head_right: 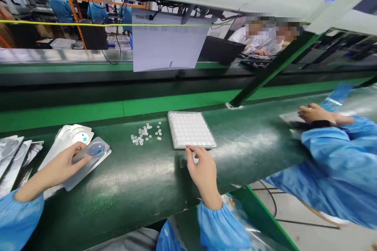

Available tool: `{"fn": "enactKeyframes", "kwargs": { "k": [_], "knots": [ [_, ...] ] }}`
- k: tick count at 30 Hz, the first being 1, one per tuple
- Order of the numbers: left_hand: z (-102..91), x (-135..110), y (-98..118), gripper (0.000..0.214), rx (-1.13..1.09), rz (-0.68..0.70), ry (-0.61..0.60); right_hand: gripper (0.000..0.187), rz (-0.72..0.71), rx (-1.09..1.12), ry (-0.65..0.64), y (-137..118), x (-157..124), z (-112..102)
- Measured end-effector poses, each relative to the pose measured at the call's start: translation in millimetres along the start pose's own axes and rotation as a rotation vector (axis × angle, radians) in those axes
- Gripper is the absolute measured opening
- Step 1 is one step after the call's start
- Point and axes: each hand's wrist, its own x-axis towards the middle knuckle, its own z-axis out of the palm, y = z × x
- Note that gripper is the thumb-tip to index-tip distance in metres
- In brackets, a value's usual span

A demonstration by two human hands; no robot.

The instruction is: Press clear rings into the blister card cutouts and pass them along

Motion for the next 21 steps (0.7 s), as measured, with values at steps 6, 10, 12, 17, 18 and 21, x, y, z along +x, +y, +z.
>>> {"fn": "enactKeyframes", "kwargs": {
  "k": [6, 10, 12, 17, 18, 21],
  "knots": [
    [50.2, -15.0, 30.9, 0.074, -0.689, 0.019, -0.042, 0.040, 0.020, 0.474, -0.387, -71.9, -37.3, 44.6],
    [89.2, -14.2, 36.2, 0.047, -0.979, 0.058, -0.096, 0.034, -0.048, 0.675, -0.509, -112.1, -60.5, 80.4],
    [97.8, -14.6, 35.8, 0.036, -0.992, 0.035, -0.027, 0.029, -0.085, 0.684, -0.501, -116.4, -64.1, 90.6],
    [100.0, -17.9, 40.7, 0.017, -0.912, -0.010, 0.076, 0.023, -0.191, 0.557, -0.449, -114.4, -64.2, 91.5],
    [99.9, -18.6, 42.6, 0.014, -0.910, -0.016, 0.096, 0.023, -0.226, 0.529, -0.425, -115.7, -64.6, 89.8],
    [101.0, -20.9, 46.8, 0.010, -0.918, -0.008, 0.097, 0.026, -0.344, 0.443, -0.324, -121.4, -67.3, 85.8]
  ]
}}
